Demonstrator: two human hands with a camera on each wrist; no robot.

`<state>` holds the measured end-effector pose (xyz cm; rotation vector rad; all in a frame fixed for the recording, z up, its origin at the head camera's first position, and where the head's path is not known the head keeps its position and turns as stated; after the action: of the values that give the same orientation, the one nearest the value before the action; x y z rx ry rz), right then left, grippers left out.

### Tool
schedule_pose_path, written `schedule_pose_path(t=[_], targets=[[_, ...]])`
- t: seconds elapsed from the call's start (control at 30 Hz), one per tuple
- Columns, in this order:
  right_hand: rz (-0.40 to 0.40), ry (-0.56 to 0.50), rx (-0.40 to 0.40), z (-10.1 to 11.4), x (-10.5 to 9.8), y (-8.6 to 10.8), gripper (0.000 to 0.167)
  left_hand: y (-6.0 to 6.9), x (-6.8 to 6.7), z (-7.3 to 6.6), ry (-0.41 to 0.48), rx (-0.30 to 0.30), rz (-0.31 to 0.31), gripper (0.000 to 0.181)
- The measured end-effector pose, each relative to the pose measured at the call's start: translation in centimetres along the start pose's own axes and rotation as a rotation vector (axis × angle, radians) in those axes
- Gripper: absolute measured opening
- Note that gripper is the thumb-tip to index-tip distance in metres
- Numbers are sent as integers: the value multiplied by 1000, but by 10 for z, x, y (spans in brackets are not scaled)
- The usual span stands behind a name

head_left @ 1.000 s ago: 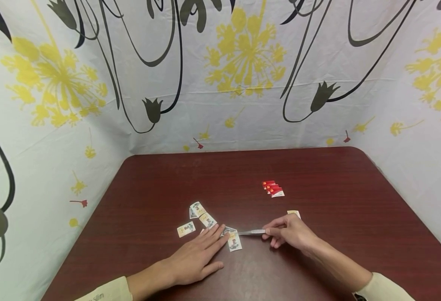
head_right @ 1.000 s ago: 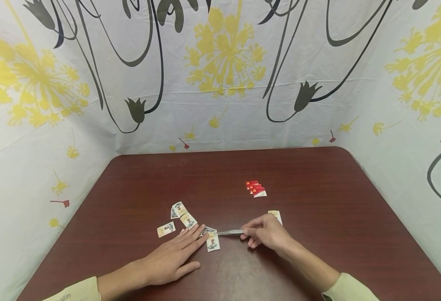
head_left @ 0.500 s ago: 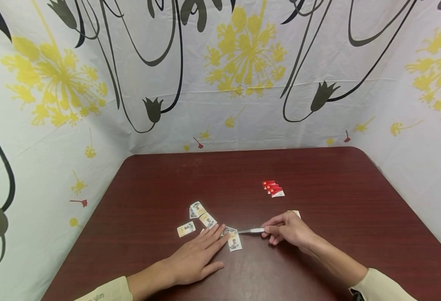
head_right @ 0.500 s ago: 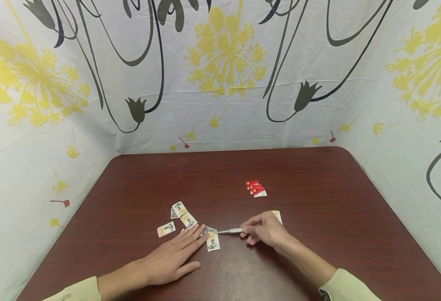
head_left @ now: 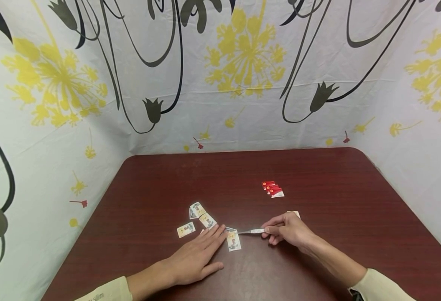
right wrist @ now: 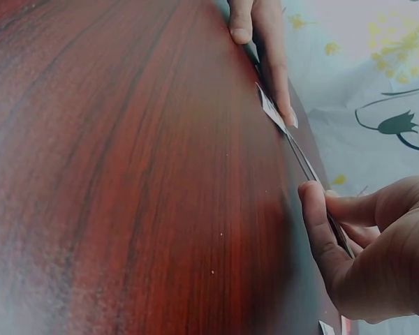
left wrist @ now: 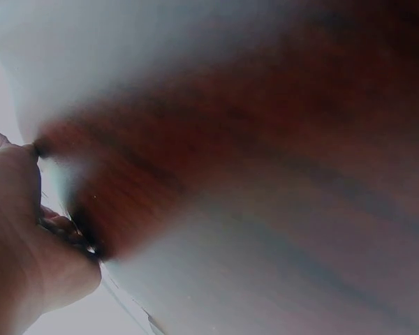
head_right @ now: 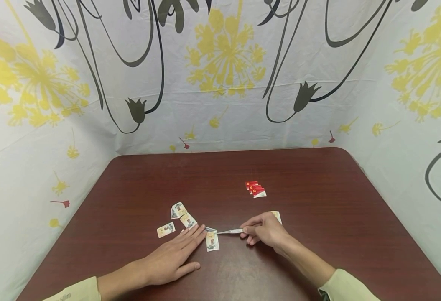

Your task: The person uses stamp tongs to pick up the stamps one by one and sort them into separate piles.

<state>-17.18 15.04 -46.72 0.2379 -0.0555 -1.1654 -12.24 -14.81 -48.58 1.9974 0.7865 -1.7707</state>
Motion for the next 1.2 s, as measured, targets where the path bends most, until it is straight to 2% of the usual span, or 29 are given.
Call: schedule_pose_path(t=[0.33, 0.57, 1.2], targets=[[-2, -30, 2, -2, -1, 1, 22, 0, 0, 1, 32, -13, -17, 79], [3, -18, 3, -2, -3, 5, 23, -2, 0, 2, 45, -16, 5, 80], [14, -20, 4, -8, -7, 8, 23, -4, 0, 1, 71, 26, 5, 76]])
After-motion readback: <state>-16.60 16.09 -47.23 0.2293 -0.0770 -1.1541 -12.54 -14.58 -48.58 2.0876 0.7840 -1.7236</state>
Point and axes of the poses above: each hand's wrist, its own y-axis away from the middle knuckle, its own x-axis out of the palm, z = x × y, the point moved 3 cm from there along -y, towards the middle knuckle, and after that the axes turned 2 degrees about -y, right-handed, at the moved point
